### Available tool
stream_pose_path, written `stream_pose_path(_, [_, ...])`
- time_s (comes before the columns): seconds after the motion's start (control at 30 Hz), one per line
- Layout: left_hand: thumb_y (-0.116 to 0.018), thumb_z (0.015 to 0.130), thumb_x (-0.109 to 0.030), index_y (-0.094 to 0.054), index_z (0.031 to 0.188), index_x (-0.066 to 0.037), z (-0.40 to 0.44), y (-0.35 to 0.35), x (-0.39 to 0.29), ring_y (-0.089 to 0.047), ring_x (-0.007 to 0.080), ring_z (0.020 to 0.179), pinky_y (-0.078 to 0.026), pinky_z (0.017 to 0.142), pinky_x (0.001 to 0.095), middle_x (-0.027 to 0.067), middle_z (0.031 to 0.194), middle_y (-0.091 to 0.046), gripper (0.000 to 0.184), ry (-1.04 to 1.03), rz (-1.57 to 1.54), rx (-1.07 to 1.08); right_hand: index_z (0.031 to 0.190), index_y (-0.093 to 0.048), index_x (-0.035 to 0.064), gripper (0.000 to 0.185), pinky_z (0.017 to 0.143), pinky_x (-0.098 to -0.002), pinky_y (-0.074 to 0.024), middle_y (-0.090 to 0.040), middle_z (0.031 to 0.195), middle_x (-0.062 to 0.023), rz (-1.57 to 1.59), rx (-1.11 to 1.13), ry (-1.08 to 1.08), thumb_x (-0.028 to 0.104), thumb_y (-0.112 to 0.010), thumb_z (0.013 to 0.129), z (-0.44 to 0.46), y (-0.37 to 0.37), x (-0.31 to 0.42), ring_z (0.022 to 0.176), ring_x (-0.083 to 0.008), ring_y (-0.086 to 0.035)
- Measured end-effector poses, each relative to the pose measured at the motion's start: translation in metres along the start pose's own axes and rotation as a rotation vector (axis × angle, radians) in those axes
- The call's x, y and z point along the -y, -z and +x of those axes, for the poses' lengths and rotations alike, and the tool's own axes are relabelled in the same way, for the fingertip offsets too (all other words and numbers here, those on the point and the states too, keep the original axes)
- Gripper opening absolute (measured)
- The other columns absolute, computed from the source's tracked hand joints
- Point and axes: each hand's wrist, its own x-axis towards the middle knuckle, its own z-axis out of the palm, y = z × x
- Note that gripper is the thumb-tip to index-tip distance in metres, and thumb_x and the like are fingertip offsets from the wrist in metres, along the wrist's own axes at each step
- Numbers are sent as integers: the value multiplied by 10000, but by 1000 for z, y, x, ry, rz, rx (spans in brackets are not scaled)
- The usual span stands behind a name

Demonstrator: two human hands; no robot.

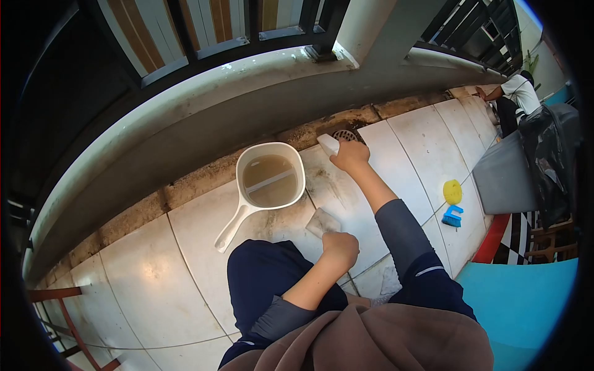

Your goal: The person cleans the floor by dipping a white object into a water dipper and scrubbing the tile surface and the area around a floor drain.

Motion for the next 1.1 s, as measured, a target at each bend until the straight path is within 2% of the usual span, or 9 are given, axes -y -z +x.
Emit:
stream_pose_path(0.1, [-554, 814, -357, -655, 829, -57, 2, -8, 0, -627, 271, 808, -455, 662, 380, 110, 820, -651, 317, 28, 34, 39, 1205, -486, 118, 575, 687, -342, -507, -634, 967, -93, -65, -7, -6, 396, -571, 709, 2, -3, 3, 867, -237, -624])
stream_pose_path(0.23, [-555, 814, -354, -656, 829, -63, 2, 2, -5, -627, 266, 801, -452, 657, 380, 106, 816, -650, 309, -39, 0, -28, 1131, -526, 110, 541, 705, -360, -504, -640, 916, -117, -14, -18, 172, 408, -592, 684, -11, -4, 8, 851, -258, -623])
stream_pose_path(0.4, [-550, 819, -344, -658, 831, -64, 3, -7, -2, -626, 265, 806, -452, 660, 378, 105, 824, -650, 301, 18, 26, 32, 1082, -550, 105, 513, 705, -374, -500, -639, 925, -118, -37, -61, 27, 431, -593, 688, 3, -9, 17, 851, -254, -623])
stream_pose_path(0.5, [-551, 820, -339, -659, 827, -64, 0, 6, -3, -624, 266, 814, -452, 666, 377, 105, 828, -650, 296, -13, -2, 4, 1112, -540, 97, 501, 703, -342, -503, -637, 958, -115, 1, -10, 229, 358, -616, 691, -23, -4, 29, 893, -231, -620])
stream_pose_path(0.53, [-551, 820, -339, -660, 827, -65, -1, 6, -3, -624, 266, 814, -452, 667, 378, 106, 829, -649, 295, -17, -10, -15, 1110, -536, 90, 506, 705, -354, -503, -637, 948, -115, 34, 33, 241, 373, -611, 697, -22, -2, 21, 887, -242, -619])
stream_pose_path(0.67, [-551, 821, -334, -660, 826, -61, 4, -7, 5, -624, 272, 813, -454, 674, 383, 115, 836, -649, 294, 39, 21, 46, 1132, -511, 80, 547, 716, -367, -503, -635, 921, -125, 57, -35, 19, 413, -593, 705, -9, -10, -4, 864, -262, -620])
stream_pose_path(0.8, [-551, 821, -331, -661, 827, -60, -1, 6, -3, -624, 272, 818, -456, 675, 386, 118, 842, -649, 292, -16, -13, 19, 1121, -506, 84, 510, 688, -378, -505, -640, 897, -124, -20, 32, 179, 385, -582, 715, -44, -15, 13, 828, -268, -626])
stream_pose_path(0.93, [-550, 821, -332, -662, 830, -56, -2, 3, -2, -623, 270, 822, -455, 673, 387, 116, 842, -650, 299, -2, -7, 30, 1103, -510, 83, 501, 666, -383, -509, -640, 880, -128, 39, -51, 53, 378, -582, 705, -24, -19, -9, 815, -273, -628])
stream_pose_path(1.1, [-541, 828, -334, -659, 828, -49, -2, 5, 1, -622, 271, 824, -448, 678, 388, 115, 844, -650, 309, 5, 0, 16, 1096, -505, 83, 499, 649, -381, -510, -639, 845, -129, 5, -28, 134, 388, -579, 708, -49, -27, -15, 786, -277, -629])
